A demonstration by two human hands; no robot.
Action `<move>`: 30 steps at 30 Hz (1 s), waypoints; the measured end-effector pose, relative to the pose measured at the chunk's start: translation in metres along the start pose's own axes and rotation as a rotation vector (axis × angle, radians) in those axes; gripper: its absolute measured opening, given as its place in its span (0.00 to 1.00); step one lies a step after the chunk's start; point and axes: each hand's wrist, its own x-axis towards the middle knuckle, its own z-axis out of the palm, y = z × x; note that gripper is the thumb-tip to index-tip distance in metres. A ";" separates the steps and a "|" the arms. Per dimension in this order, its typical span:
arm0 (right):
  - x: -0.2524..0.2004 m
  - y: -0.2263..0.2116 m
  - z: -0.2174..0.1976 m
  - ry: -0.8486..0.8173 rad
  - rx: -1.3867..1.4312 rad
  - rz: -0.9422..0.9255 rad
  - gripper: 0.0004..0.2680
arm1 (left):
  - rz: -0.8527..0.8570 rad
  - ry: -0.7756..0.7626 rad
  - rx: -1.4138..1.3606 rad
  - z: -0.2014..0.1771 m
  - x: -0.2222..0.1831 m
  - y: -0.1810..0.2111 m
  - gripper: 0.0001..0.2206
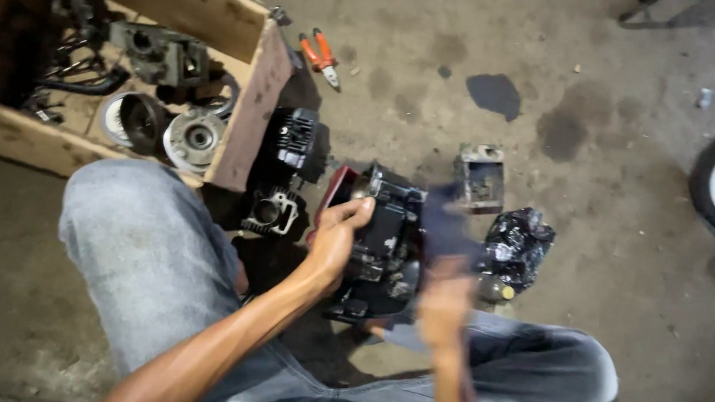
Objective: Cleaning various motorcycle engine components, including a clutch hub and casing, using a cloth.
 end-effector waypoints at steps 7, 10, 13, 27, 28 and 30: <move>0.035 0.096 -0.106 -0.147 2.248 -0.141 0.24 | 0.003 0.011 0.111 0.002 -0.004 0.021 0.12; 0.050 0.102 -0.094 -0.199 2.227 -0.146 0.23 | 0.013 -0.070 0.133 0.007 -0.016 0.019 0.15; 0.063 0.107 -0.100 -0.175 2.321 -0.127 0.19 | 0.118 -0.112 0.139 -0.004 -0.001 0.006 0.18; 0.072 0.102 -0.100 -0.183 2.295 -0.007 0.24 | 0.295 -0.213 0.438 -0.011 -0.023 -0.004 0.30; 0.082 0.104 -0.098 -0.199 2.327 -0.006 0.22 | 0.316 -0.187 0.498 -0.005 -0.030 0.001 0.26; 0.091 0.112 -0.097 -0.231 2.351 -0.008 0.20 | 0.324 -0.165 0.555 0.002 -0.041 0.006 0.22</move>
